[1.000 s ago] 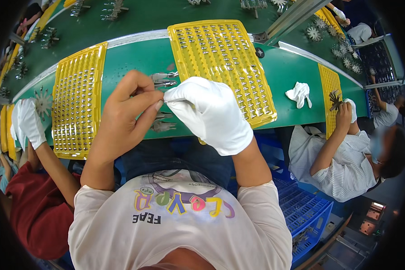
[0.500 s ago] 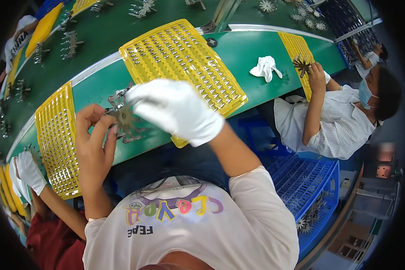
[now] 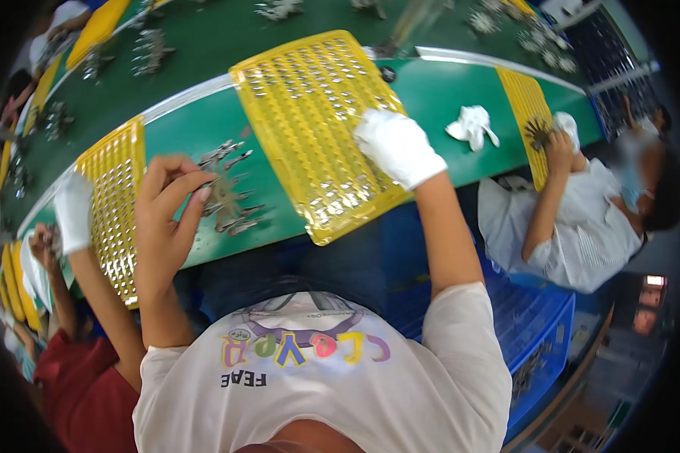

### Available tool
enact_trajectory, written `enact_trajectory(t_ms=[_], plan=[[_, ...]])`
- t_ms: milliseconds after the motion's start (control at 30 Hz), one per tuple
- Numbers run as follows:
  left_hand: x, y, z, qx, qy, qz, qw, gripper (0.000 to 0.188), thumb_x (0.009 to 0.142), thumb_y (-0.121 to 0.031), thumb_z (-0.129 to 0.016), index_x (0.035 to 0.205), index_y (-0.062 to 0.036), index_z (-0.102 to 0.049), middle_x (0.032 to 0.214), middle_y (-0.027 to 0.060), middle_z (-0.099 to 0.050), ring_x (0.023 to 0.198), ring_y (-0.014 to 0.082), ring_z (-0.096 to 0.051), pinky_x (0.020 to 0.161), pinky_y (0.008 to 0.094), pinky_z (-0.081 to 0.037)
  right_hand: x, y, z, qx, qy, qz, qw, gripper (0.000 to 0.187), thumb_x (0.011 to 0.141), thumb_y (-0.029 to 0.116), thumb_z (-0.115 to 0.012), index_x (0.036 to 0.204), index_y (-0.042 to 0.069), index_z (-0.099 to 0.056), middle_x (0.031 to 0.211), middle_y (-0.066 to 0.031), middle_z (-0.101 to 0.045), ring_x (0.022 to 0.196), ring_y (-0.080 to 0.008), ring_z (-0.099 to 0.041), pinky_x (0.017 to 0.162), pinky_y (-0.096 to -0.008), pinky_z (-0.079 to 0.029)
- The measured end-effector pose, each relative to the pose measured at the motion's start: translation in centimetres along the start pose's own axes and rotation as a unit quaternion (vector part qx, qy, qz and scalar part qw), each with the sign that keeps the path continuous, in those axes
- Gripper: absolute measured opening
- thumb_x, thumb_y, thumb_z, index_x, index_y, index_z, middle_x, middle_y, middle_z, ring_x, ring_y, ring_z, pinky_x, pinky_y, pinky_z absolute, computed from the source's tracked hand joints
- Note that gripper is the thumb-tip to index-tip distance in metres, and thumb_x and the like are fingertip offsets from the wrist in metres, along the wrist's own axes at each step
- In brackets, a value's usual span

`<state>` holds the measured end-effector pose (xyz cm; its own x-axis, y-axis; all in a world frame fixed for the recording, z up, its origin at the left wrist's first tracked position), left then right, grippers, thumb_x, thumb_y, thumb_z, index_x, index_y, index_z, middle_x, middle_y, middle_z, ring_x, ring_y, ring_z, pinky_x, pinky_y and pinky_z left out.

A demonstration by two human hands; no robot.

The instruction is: The person assembles metal components by picking small parts from a yellow tray and attaching them onto the prongs of metal wheel fixtures by hand.

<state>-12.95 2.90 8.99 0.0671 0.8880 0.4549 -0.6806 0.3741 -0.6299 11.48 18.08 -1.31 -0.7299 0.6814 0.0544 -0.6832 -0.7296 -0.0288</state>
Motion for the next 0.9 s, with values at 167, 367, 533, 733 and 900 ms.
enact_trajectory(t_ms=[167, 367, 533, 733, 900], plan=[[0.8, -0.4, 0.3, -0.043, -0.016, -0.006, 0.999, 0.018, 0.084, 0.007, -0.073, 0.101, 0.0028, -0.072, 0.104, 0.0120, -0.059, 0.091, 0.0252, -0.064, 0.077, 0.0340, -0.053, -1.6, -0.2, 4.9, 0.285, -0.104, -0.104, 0.947, 0.010, 0.087, 0.006, -0.072, 0.097, 0.004, -0.073, 0.091, -0.0118, -0.074, 0.085, -0.0304, -0.073, 0.076, -0.0373, -0.058], [0.9, -0.8, -0.2, -0.087, -0.013, -0.017, 0.996, 0.015, 0.082, 0.006, -0.076, 0.097, 0.0019, -0.073, 0.098, 0.0107, -0.059, 0.085, 0.0236, -0.063, 0.072, 0.0327, -0.052, -0.1, 9.6, 11.1, 0.400, -0.234, 0.028, 0.886, 0.010, 0.086, 0.003, -0.074, 0.096, 0.006, -0.074, 0.088, -0.0103, -0.075, 0.079, -0.0251, -0.074, 0.071, -0.0330, -0.058], [0.5, 0.0, 0.5, -0.025, -0.038, -0.014, 0.999, 0.014, 0.083, 0.006, -0.075, 0.096, 0.0023, -0.073, 0.097, 0.0121, -0.060, 0.086, 0.0250, -0.065, 0.070, 0.0332, -0.053, 0.2, 6.9, 9.0, 0.350, -0.287, -0.028, 0.891, 0.009, 0.090, 0.003, -0.072, 0.099, 0.004, -0.073, 0.092, -0.0133, -0.074, 0.083, -0.0305, -0.074, 0.074, -0.0365, -0.058], [-1.0, 3.7, 2.2, 0.065, -0.084, 0.035, 0.994, 0.012, 0.085, 0.006, -0.072, 0.097, 0.0033, -0.073, 0.097, 0.0123, -0.061, 0.085, 0.0259, -0.065, 0.069, 0.0340, -0.054, 0.8, 9.2, 6.2, 0.297, -0.185, 0.007, 0.937, 0.017, 0.090, 0.006, -0.073, 0.106, 0.003, -0.073, 0.101, -0.0140, -0.073, 0.094, -0.0332, -0.071, 0.083, -0.0377, -0.056], [-2.0, 4.3, 3.9, 0.071, -0.111, 0.042, 0.990, 0.013, 0.085, 0.007, -0.072, 0.098, 0.0032, -0.073, 0.098, 0.0114, -0.061, 0.086, 0.0245, -0.064, 0.071, 0.0339, -0.053, 2.9, 10.8, 4.4, 0.224, -0.123, 0.029, 0.966, 0.016, 0.091, 0.011, -0.071, 0.106, 0.006, -0.073, 0.100, -0.0133, -0.072, 0.094, -0.0338, -0.070, 0.083, -0.0414, -0.056]])
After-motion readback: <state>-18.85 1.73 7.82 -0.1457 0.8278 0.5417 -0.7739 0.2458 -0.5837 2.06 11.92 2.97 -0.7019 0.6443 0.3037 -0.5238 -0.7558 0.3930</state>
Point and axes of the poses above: each hand's wrist, its own x-axis towards the middle knuckle, its own z-axis out of the back of the hand, y = z × x, the point moved 10 cm from there along x, towards the middle knuckle
